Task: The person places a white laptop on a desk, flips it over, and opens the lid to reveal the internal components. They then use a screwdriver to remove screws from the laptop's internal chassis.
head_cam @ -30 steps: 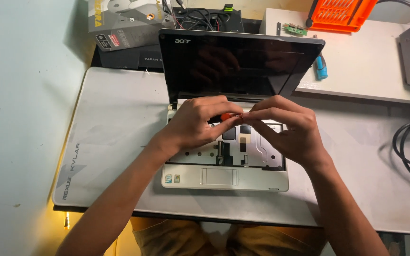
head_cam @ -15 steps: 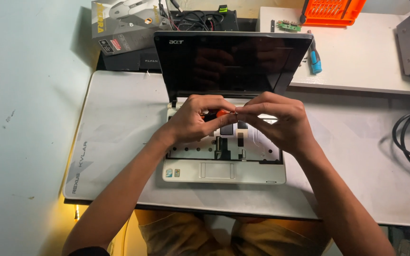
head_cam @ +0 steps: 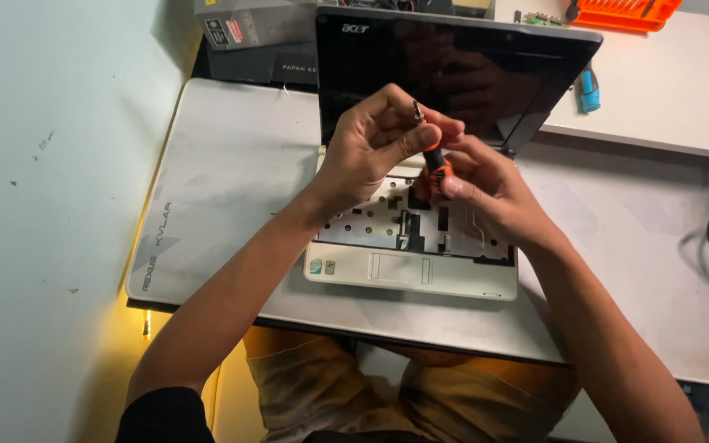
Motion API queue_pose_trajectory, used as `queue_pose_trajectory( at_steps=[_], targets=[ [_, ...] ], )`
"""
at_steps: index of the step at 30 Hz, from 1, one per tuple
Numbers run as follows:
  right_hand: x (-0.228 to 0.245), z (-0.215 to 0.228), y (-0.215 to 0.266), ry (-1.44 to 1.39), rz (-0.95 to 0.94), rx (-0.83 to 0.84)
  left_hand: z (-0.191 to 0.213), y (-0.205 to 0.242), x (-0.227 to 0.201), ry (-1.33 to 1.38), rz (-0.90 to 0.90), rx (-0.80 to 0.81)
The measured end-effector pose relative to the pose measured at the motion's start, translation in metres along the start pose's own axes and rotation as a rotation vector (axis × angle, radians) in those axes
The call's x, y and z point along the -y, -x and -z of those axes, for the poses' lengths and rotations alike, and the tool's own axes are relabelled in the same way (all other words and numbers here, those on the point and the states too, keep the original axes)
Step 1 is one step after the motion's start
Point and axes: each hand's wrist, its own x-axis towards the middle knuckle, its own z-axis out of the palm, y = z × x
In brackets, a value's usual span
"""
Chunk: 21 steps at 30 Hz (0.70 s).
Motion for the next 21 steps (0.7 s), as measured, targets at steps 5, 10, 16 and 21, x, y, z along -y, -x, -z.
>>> queue_pose_trajectory(
  at_steps=[5, 10, 16, 21],
  targets=[
    [-0.015, 0.033, 0.004, -0.135, 0.045, -0.318, 0.031, -0.013, -0.02, -0.472, -0.098, 0.218],
    [-0.011, 0.027, 0.003, 0.004, 0.102, -0.253, 0.044, -0.013, -0.024, -0.574, 0.32, 0.431],
    [-0.017, 0.007, 0.003, 0.242, 0.196, -0.185, 0.053, -0.017, -0.007, -0.655, 0.455, 0.593],
    [-0.011, 0.001, 0.008, 0.321, 0.151, -0.189, 0.049, -0.014, -0.01, -0.661, 0.501, 0.63]
  ],
)
